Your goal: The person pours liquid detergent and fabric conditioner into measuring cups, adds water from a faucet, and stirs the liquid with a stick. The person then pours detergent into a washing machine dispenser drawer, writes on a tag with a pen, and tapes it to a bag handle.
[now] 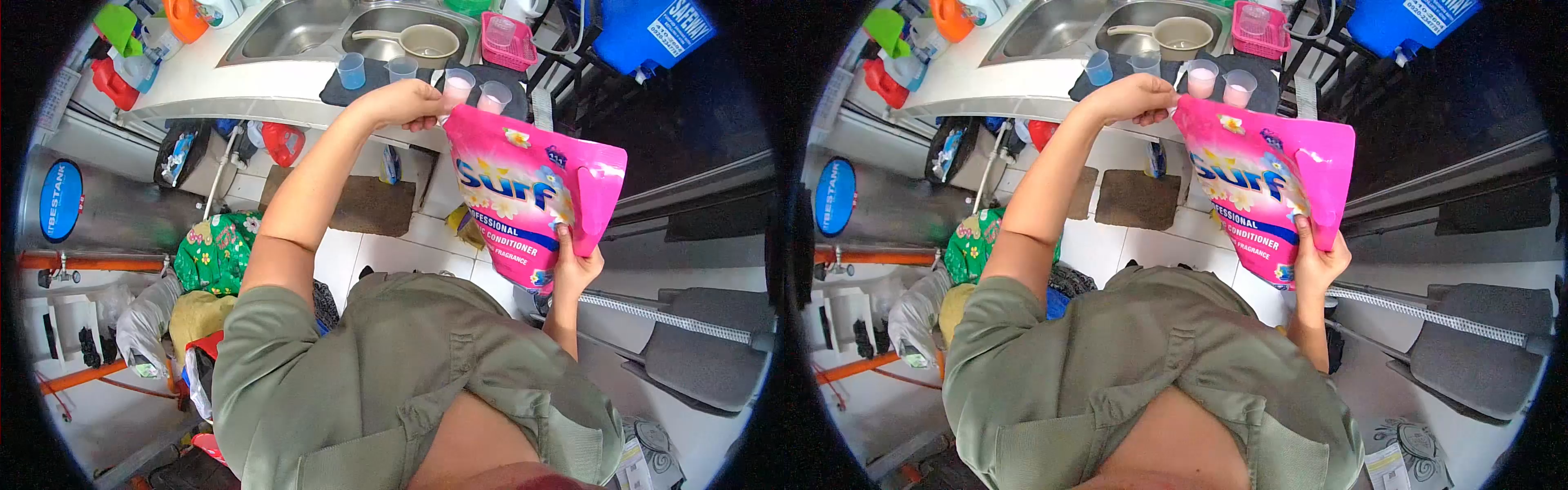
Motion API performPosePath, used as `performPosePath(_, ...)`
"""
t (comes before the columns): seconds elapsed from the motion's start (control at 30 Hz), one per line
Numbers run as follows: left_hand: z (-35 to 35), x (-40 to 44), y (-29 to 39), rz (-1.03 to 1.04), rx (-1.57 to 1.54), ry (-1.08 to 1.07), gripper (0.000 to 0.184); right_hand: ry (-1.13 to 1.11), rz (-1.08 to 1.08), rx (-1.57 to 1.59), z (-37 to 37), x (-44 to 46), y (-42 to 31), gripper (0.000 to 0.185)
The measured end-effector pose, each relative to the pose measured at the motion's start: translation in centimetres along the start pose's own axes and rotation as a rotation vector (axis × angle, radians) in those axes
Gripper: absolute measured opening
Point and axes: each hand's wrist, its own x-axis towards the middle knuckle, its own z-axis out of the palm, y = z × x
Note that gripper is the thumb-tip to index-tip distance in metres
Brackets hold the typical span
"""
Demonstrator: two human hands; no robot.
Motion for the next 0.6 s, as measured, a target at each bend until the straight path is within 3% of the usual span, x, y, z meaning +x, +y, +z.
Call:
performPosePath(0.03,-0.2,0.1,-0.7,0.113,-0.064,-0.048,0.021,-0.002,0.002,0.001,0.0,0.0,0.2,0.015)
performPosePath(0.1,-0.6,-0.1,-2.1,0.151,-0.186,-0.102,0.014,0.018,0.034,0.04,0.1,-0.2,0.7,0.014)
performPosePath(0.17,-0.4,0.4,-3.1,0.507,-0.285,0.009,0.011,-0.028,0.038,0.033,-0.1,0.2,1.2,0.013)
performPosePath(0.3,2.6,-1.8,0.2,0.536,-0.504,0.068,0.014,-0.155,0.033,0.055,0.6,-0.7,0.9,0.011)
performPosePath(0.37,4.4,-2.5,-0.8,0.537,0.355,-0.043,0.015,-0.221,0.02,-0.035,1.5,-2.8,3.1,0.012)
performPosePath(0.43,6.5,-3.2,-2.0,0.656,0.584,0.119,0.014,-0.284,0.486,0.167,1.8,-4.6,6.4,0.014)
performPosePath(0.47,7.7,-2.9,-3.9,0.745,0.618,0.136,0.012,-0.437,0.525,0.15,1.4,-5.1,8.1,0.02)
performPosePath(0.5,9.1,-3.0,-5.3,0.767,0.583,0.139,0.011,-0.616,0.448,0.097,1.2,-4.6,7.8,0.04)
performPosePath(0.57,11.8,-2.8,-8.0,0.762,0.702,0.1,0.009,-0.521,0.275,0.04,2.4,-4.5,6.3,0.063)
performPosePath(0.6,12.8,-2.1,-10.2,0.743,0.677,0.094,0.009,-0.701,0.075,-0.247,3.5,-3.7,4.3,0.076)
